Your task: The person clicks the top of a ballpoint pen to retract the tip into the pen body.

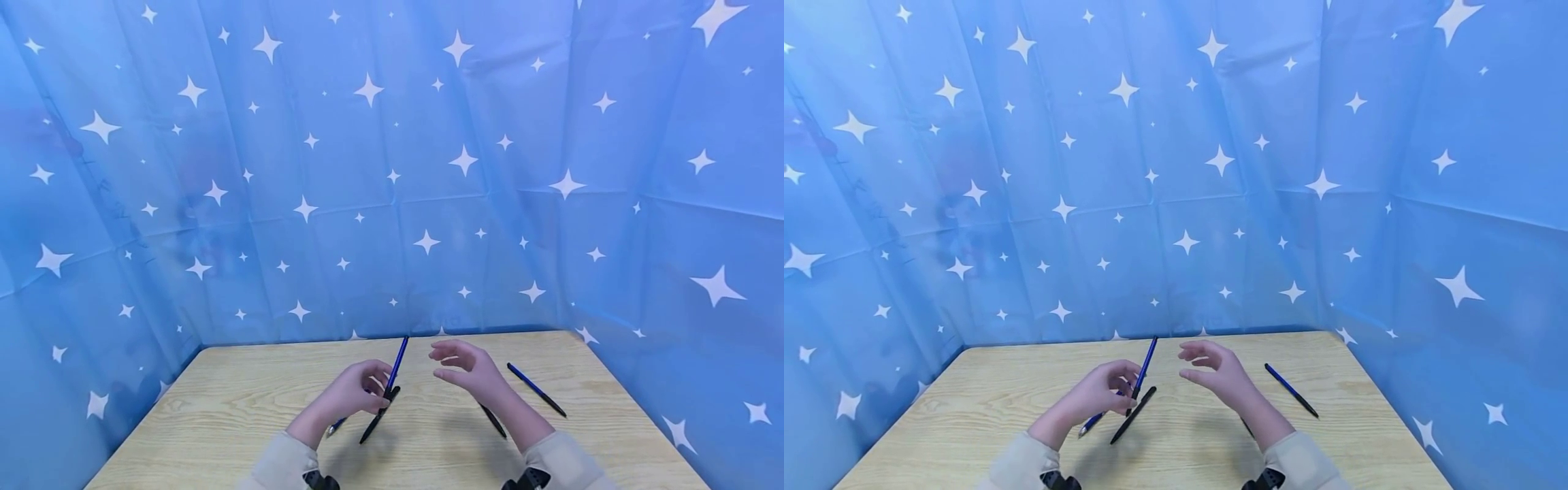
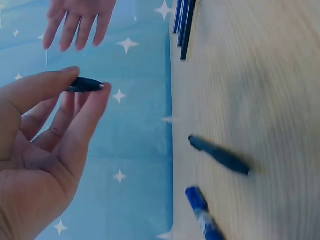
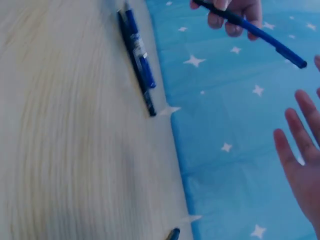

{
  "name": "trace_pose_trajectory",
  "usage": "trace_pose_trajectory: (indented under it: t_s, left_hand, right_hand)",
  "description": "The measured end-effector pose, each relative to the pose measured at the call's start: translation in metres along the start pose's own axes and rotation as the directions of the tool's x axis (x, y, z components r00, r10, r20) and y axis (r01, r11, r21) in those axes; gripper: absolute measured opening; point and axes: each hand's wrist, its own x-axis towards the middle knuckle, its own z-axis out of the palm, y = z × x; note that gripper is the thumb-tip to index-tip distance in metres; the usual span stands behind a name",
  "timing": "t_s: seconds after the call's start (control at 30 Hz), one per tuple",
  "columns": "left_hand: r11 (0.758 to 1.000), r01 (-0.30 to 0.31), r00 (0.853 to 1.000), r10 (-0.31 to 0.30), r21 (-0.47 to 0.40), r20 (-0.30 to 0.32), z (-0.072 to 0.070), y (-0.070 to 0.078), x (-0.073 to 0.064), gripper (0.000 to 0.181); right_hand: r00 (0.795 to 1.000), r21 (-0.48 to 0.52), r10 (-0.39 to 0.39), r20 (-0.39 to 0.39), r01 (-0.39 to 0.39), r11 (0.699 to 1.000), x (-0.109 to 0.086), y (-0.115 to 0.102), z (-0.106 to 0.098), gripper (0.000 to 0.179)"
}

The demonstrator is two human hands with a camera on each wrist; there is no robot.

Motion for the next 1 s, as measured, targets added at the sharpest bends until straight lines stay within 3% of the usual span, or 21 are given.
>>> trace_pose_trajectory:
  t_s: [0.23,0.5,0.8,1.0]
  left_hand:
    - [0.992,-0.015,1.000,0.014,-0.128,-0.015,0.020,0.010,0.000,0.048]
    - [0.976,-0.050,0.998,0.040,-0.211,-0.050,0.041,0.017,-0.002,0.047]
    - [0.962,-0.003,0.996,-0.021,-0.272,-0.084,0.055,0.019,-0.001,0.046]
    - [0.936,0.034,0.988,-0.085,-0.350,-0.130,0.066,0.022,0.000,0.035]
  right_hand:
    - [0.998,0.129,-0.025,-0.065,0.033,0.991,0.003,-0.009,0.006,0.043]
    - [0.992,0.179,0.014,-0.125,0.008,0.984,0.004,-0.017,0.010,0.047]
    - [0.988,0.286,0.001,-0.152,0.043,0.957,0.005,-0.026,0.015,0.039]
    - [0.986,0.351,-0.013,-0.168,0.072,0.934,0.004,-0.027,0.019,0.039]
